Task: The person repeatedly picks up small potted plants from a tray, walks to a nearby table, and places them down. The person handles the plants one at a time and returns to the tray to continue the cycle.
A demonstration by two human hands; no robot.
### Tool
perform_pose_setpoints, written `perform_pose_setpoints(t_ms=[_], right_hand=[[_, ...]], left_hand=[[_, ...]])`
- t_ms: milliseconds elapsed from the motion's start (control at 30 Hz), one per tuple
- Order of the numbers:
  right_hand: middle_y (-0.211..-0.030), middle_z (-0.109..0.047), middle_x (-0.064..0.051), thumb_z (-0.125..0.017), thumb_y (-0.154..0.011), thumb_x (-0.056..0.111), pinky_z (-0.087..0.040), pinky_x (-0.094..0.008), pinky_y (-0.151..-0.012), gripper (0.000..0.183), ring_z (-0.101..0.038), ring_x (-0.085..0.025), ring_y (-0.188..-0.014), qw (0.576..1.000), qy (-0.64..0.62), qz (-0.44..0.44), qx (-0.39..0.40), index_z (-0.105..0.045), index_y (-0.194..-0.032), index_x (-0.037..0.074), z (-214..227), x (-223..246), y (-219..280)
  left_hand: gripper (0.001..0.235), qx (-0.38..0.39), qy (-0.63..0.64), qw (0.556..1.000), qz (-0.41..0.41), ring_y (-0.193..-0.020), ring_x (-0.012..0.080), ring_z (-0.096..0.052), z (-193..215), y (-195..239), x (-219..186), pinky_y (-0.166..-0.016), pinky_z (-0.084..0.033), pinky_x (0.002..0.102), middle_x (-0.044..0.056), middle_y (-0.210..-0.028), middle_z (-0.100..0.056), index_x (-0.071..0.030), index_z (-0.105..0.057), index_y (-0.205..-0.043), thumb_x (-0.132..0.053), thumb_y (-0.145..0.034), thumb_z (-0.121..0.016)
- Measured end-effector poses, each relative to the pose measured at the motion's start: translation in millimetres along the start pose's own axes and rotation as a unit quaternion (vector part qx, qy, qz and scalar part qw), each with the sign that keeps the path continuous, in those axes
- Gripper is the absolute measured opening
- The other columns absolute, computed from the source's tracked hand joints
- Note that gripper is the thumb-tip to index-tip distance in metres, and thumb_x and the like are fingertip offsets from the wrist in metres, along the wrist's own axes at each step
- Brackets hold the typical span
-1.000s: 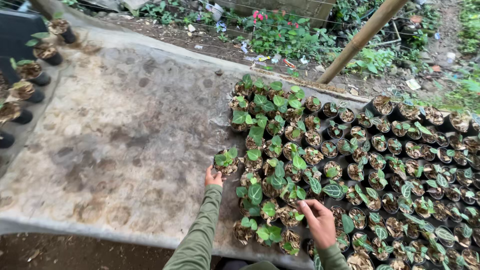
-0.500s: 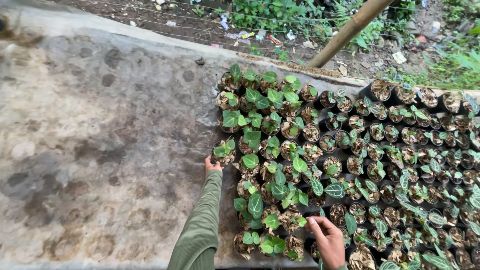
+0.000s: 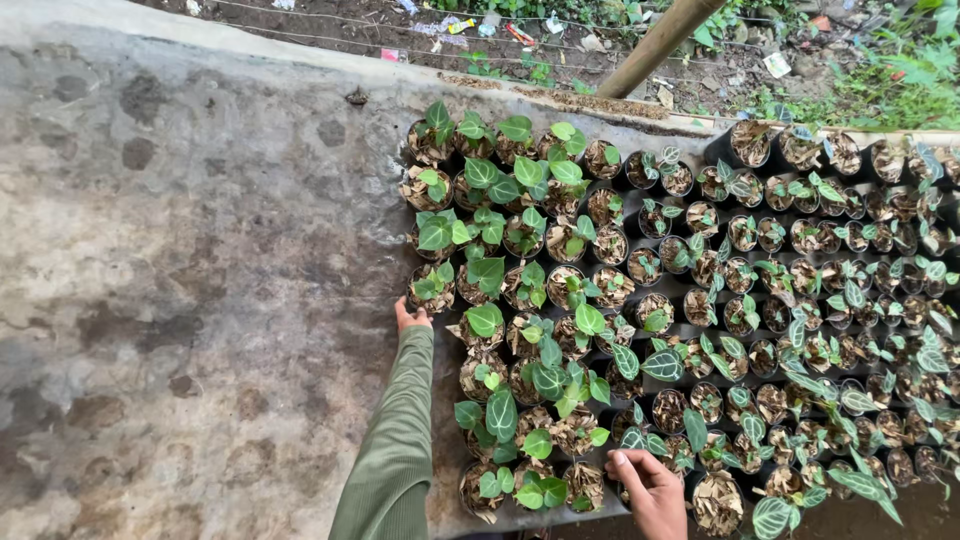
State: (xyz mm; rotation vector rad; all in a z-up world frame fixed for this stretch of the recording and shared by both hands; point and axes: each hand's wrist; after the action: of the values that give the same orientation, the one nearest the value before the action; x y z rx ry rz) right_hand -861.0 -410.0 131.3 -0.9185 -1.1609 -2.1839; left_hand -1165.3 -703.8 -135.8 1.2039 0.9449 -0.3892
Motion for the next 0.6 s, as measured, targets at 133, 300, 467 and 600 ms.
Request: perform_pose_setpoints(t_ms=[133, 300, 467, 600], right_hand=[[-0.089, -0.079, -0.013, -0.067, -0.095, 0.014, -0.062, -0.034, -0.080, 0.024, -0.075, -0.019, -0.085, 1.000, -0.002, -0.017, 0.002, -0.077, -0.104, -0.006, -2, -6, 2], [-0.089, -0.078, -0.012, -0.067, -0.095, 0.015, -0.061, -0.032, -0.081, 0.024, -0.074, -0.017, -0.084, 1.000, -0.026, 0.007, 0.015, -0.077, -0.105, -0.005, -7, -9, 5], [-0.089, -0.079, -0.011, -0.068, -0.096, 0.015, -0.059, -0.031, -0.078, 0.024, -0.072, -0.015, -0.084, 1.000, -0.003, 0.018, 0.025, -0.078, -0.106, -0.004, -17, -5, 7], [-0.089, -0.079, -0.010, -0.068, -0.095, 0.015, -0.060, -0.030, -0.080, 0.023, -0.073, -0.015, -0.084, 0.997, -0.005, 0.058, 0.046, -0.078, -0.105, -0.004, -25, 2, 9]], left_hand=[[0.059, 0.020, 0.006, 1.000, 0.023, -0.064, 0.0196, -0.069, -1, 0, -8, -0.059, -0.057, 0.034, 0.017, -0.090, -0.070, -0.017, -0.039, -0.151, 0.004, -0.099, -0.058], [0.059, 0.051, 0.042, 0.998, -0.015, -0.070, 0.0177, -0.072, 3, 11, -25, -0.059, -0.059, 0.035, 0.016, -0.096, -0.073, -0.014, -0.038, -0.150, 0.002, -0.098, -0.060], [0.062, 0.049, 0.068, 0.996, -0.002, -0.073, 0.0221, -0.072, 25, 38, -25, -0.064, -0.058, 0.032, 0.019, -0.095, -0.075, -0.009, -0.034, -0.152, -0.012, -0.099, -0.066], [0.040, 0.034, 0.111, 0.992, -0.041, -0.072, 0.0168, -0.070, 59, 74, -9, -0.063, -0.056, 0.030, 0.013, -0.093, -0.076, -0.002, -0.052, -0.136, -0.018, -0.101, -0.062]])
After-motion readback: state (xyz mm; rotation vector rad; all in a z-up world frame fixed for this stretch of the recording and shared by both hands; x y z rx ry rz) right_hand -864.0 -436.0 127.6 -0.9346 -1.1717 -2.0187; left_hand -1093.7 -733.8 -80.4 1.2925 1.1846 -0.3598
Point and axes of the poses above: each hand's wrist, its own y-axis away from the middle knuckle, its own z-axis out of the back of the hand, x = y × z
